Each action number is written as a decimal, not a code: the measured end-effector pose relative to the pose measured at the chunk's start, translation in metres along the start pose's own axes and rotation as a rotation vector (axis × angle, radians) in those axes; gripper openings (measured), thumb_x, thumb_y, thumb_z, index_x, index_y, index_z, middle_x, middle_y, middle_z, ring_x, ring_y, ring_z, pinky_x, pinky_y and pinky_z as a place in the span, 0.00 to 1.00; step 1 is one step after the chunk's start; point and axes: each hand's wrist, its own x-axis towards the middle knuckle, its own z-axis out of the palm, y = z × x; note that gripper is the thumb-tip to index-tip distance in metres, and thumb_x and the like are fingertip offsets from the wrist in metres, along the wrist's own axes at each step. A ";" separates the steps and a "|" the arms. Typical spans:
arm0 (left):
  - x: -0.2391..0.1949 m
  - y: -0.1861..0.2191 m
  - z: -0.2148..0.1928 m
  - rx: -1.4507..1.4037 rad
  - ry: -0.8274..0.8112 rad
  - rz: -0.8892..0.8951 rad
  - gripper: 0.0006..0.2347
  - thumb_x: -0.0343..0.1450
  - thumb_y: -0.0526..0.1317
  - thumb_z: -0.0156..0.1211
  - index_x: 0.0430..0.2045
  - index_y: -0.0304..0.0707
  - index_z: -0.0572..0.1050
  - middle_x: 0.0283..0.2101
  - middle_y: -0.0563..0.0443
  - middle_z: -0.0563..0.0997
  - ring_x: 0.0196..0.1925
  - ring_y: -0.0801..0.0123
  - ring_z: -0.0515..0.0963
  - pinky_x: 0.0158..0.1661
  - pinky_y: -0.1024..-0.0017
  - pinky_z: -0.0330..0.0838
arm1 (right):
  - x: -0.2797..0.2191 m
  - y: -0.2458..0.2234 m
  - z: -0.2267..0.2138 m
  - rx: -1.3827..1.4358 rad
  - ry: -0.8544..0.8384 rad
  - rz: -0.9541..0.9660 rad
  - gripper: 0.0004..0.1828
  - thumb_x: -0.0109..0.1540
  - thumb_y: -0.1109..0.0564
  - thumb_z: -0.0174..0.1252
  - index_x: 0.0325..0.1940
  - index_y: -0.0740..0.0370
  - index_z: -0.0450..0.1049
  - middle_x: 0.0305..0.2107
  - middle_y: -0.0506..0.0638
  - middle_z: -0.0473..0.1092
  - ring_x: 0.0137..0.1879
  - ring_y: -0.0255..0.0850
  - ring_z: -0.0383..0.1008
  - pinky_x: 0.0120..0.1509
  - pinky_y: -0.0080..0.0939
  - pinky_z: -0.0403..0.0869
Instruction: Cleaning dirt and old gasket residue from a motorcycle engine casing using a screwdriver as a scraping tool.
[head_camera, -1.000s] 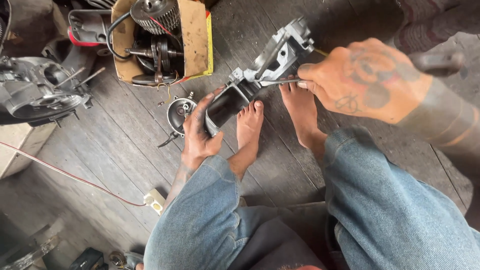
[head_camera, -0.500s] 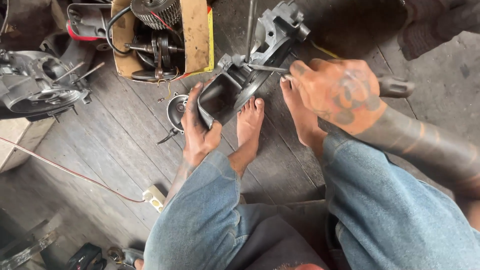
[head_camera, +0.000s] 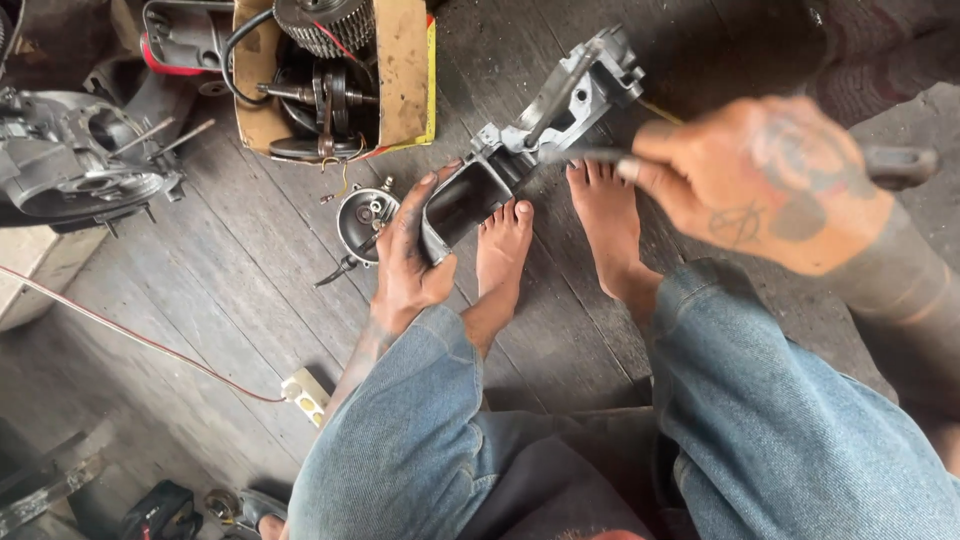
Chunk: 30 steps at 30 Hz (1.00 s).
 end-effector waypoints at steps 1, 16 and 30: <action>0.000 -0.001 0.000 -0.003 -0.012 0.015 0.33 0.62 0.29 0.54 0.68 0.37 0.59 0.66 0.33 0.71 0.69 0.43 0.74 0.70 0.52 0.71 | -0.001 -0.003 0.006 0.012 -0.068 0.037 0.15 0.74 0.50 0.57 0.33 0.51 0.75 0.14 0.44 0.70 0.14 0.41 0.69 0.21 0.42 0.69; 0.005 0.011 0.005 0.010 -0.007 -0.027 0.29 0.65 0.27 0.58 0.65 0.33 0.62 0.65 0.32 0.72 0.69 0.44 0.75 0.70 0.54 0.71 | -0.006 -0.062 0.019 -0.155 0.297 0.008 0.11 0.71 0.45 0.58 0.51 0.52 0.76 0.24 0.45 0.68 0.22 0.40 0.65 0.32 0.36 0.64; 0.009 0.009 0.001 0.069 0.010 -0.050 0.31 0.65 0.28 0.65 0.66 0.33 0.62 0.64 0.35 0.75 0.66 0.49 0.79 0.67 0.58 0.74 | -0.009 -0.041 -0.002 0.002 -0.073 0.033 0.08 0.70 0.49 0.54 0.43 0.52 0.74 0.17 0.49 0.73 0.18 0.51 0.72 0.26 0.48 0.69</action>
